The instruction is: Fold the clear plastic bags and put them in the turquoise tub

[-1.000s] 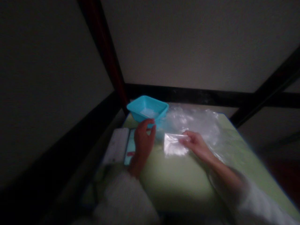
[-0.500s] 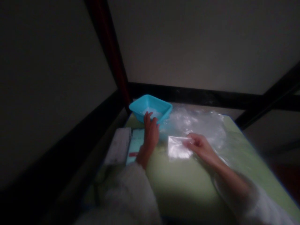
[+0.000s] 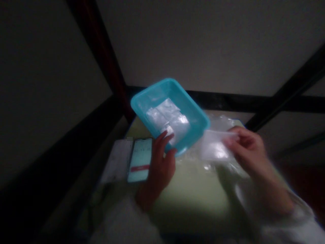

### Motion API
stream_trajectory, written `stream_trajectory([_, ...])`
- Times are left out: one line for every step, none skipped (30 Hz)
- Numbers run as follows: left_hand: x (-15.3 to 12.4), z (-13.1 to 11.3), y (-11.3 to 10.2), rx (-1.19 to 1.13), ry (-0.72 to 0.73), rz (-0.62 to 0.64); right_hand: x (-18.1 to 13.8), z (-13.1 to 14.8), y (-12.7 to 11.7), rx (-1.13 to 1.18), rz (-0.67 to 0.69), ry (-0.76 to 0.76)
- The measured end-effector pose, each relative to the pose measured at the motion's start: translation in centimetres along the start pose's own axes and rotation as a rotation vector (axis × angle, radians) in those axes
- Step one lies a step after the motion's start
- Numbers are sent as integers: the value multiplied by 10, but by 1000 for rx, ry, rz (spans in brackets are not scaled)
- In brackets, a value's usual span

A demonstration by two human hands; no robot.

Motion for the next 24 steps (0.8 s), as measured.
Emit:
stream_trajectory([-3,-5,3,-32,-4,39,1,3,-7,6,-30,-11])
stream_trajectory([-7,-10,7,-64,7,82,2,7,-14,11,-61,-23])
stream_trajectory([-10,-16,10,-94,28,120,2,10,-21,13,-90,-35])
stream_trajectory([-13,-22,12,-122,54,150,3,13,-26,13,-114,-49])
stream_trajectory([-15,-27,15,-145,73,176,5,16,-29,10,-125,-63])
stream_trajectory([-18,-29,17,-164,76,196,6,18,-31,-1,-126,-71])
stream_trajectory([-20,-30,19,-178,63,207,7,19,-32,-17,-118,-76])
stream_trajectory([-23,-30,20,-189,47,218,9,21,-31,-35,-103,-79])
stream_trajectory([-25,-30,23,-199,38,233,10,21,-30,-54,-88,-78])
stream_trajectory([-27,-30,25,-208,34,248,11,21,-28,-73,-74,-74])
stream_trajectory([-29,-31,26,-217,38,251,12,21,-25,-94,-62,-71])
stream_trajectory([-31,-33,27,-226,54,250,13,21,-23,-115,-51,-70])
stream_trajectory([-32,-36,26,-233,84,245,13,22,-19,-137,-38,-71])
stream_trajectory([-33,-39,25,-236,118,233,14,22,-16,-159,-22,-76])
stream_trajectory([-33,-43,23,-233,158,215,14,24,-12,-182,-5,-86])
stream_trajectory([-34,-47,21,-229,201,200,14,25,-8,-205,12,-102])
stream_trajectory([-34,-50,20,-221,240,191,14,27,-4,-226,27,-121])
stream_trajectory([-34,-53,19,-213,272,182,13,29,-1,-245,38,-143])
stream_trajectory([-34,-56,17,-207,300,166,13,31,1,-263,45,-165])
stream_trajectory([-35,-58,15,-202,329,152,12,33,2,-283,49,-188])
stream_trajectory([-35,-61,13,-199,361,142,11,35,3,-308,47,-210])
stream_trajectory([-36,-63,12,-199,382,133,10,36,3,-338,40,-228])
stream_trajectory([-37,-64,11,-202,389,133,8,38,2,-369,28,-242])
stream_trajectory([-37,-63,12,-211,379,138,7,39,0,-397,14,-251])
Point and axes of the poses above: each hand's wrist, its own x-axis towards the middle knuckle, its own y-axis out of the palm, z = x × y, the point moved 10 cm from there along x, towards the middle knuckle, and after that the axes turned 7 degrees about x, right-handed, at the moved point
